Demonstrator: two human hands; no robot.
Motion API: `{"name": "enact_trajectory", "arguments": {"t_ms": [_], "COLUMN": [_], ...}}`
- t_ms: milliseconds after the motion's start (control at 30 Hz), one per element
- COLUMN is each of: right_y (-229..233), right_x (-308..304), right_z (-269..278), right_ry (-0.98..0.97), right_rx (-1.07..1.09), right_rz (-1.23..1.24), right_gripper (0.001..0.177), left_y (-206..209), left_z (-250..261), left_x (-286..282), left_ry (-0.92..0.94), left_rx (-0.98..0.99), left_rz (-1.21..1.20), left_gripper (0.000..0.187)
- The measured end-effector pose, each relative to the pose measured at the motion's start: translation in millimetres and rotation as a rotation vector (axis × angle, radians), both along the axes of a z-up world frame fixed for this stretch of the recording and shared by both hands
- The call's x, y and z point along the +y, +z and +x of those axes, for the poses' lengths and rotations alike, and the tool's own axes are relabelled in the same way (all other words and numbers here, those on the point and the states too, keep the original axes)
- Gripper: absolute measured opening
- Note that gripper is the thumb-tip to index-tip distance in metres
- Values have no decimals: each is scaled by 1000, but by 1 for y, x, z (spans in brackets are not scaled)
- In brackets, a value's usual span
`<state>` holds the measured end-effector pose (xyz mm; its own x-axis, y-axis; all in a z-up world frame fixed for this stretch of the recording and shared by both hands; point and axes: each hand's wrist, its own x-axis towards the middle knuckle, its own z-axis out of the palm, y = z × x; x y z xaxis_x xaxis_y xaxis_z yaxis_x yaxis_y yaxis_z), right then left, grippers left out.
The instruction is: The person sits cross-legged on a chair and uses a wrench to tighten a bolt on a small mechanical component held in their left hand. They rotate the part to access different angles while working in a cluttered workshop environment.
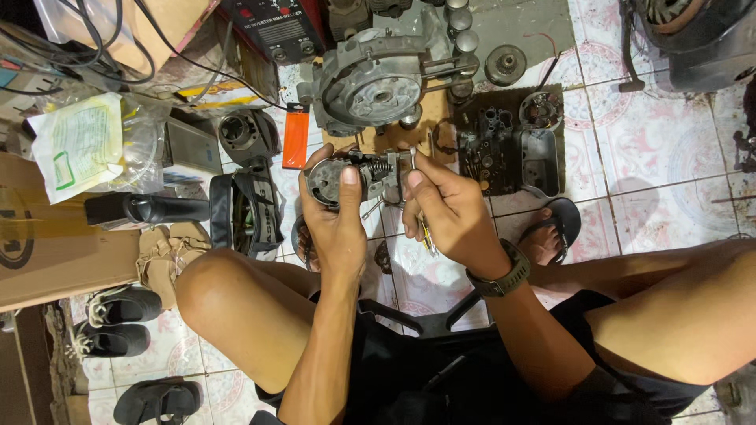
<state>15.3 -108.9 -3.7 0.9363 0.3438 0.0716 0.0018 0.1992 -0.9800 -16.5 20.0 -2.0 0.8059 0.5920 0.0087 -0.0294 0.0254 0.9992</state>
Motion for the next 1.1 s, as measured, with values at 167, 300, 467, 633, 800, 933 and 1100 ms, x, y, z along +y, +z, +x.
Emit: {"name": "enact_trajectory", "arguments": {"t_ms": [167, 300, 467, 633, 800, 933, 1100], "right_y": [-13, -14, -2, 9, 6, 2, 3], "right_x": [-6, -10, -13, -15, -16, -20, -22], "right_z": [4, 4, 6, 8, 10, 11, 12], "right_ry": [58, 70, 78, 127, 131, 138, 173], "right_rx": [93, 158, 194, 228, 238, 231, 208], "right_rz": [60, 81, 32, 7, -1, -8, -30], "right_gripper": [34, 35, 35, 29, 28, 29, 33], "left_y": [-6, 0, 1, 2, 5, 6, 4], "left_z": [0, 4, 6, 7, 6, 7, 7], "left_x": [5, 3, 4, 5, 7, 8, 8], "left_ry": [-75, -117, -151, -182, -213, -232, -249], "left_rx": [-79, -149, -207, -238, -269, -287, -299], "left_rz": [43, 81, 79, 104, 139, 166, 159], "left_gripper": [42, 41, 43, 45, 46, 47, 49]}}
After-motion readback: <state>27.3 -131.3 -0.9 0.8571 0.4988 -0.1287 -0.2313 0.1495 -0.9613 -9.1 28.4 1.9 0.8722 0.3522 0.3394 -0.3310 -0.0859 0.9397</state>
